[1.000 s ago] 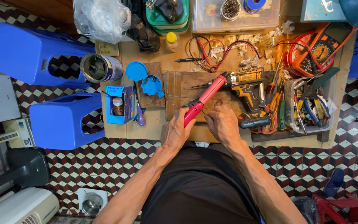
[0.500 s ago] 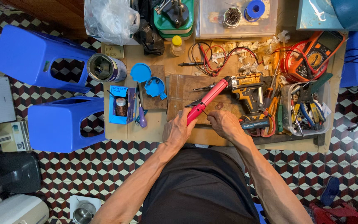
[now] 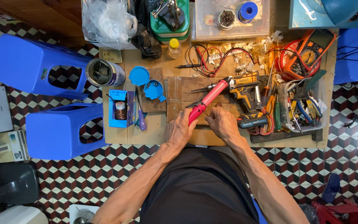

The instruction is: The person disassembles a pink cylindrical electronic device using a screwdriver, removes the internal circuit board, and manipulates its components. They then reassemble the device and place it on the workbench.

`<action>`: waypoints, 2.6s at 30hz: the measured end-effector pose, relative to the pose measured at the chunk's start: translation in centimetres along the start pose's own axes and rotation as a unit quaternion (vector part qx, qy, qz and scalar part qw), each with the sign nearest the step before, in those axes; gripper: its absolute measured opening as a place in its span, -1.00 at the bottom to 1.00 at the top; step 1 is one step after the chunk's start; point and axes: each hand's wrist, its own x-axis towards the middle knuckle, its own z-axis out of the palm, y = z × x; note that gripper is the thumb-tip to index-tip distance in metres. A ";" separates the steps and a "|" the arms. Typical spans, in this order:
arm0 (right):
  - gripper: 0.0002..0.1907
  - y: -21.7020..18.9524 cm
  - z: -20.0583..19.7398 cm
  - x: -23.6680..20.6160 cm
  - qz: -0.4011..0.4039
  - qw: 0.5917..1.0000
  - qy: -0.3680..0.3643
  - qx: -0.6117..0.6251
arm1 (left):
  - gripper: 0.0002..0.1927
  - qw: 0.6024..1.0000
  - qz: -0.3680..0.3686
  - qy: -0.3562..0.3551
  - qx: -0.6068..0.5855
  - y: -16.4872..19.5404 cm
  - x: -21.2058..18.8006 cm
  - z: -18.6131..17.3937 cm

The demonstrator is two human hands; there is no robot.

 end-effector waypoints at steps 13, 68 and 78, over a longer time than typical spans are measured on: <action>-0.74 0.4 -0.3 -0.2 0.009 0.997 -0.076 0.021 | -0.60 1.000 -0.011 -0.010 -0.025 -0.4 0.1 -0.7; -0.59 3.6 -1.5 -2.2 0.127 0.956 0.012 0.266 | -0.47 0.937 -0.209 -0.058 -0.274 -2.7 0.9 2.9; -0.64 -1.9 4.9 -1.9 0.029 0.998 -0.051 0.023 | -0.46 0.918 -0.288 -0.012 -0.274 -5.3 0.9 -0.4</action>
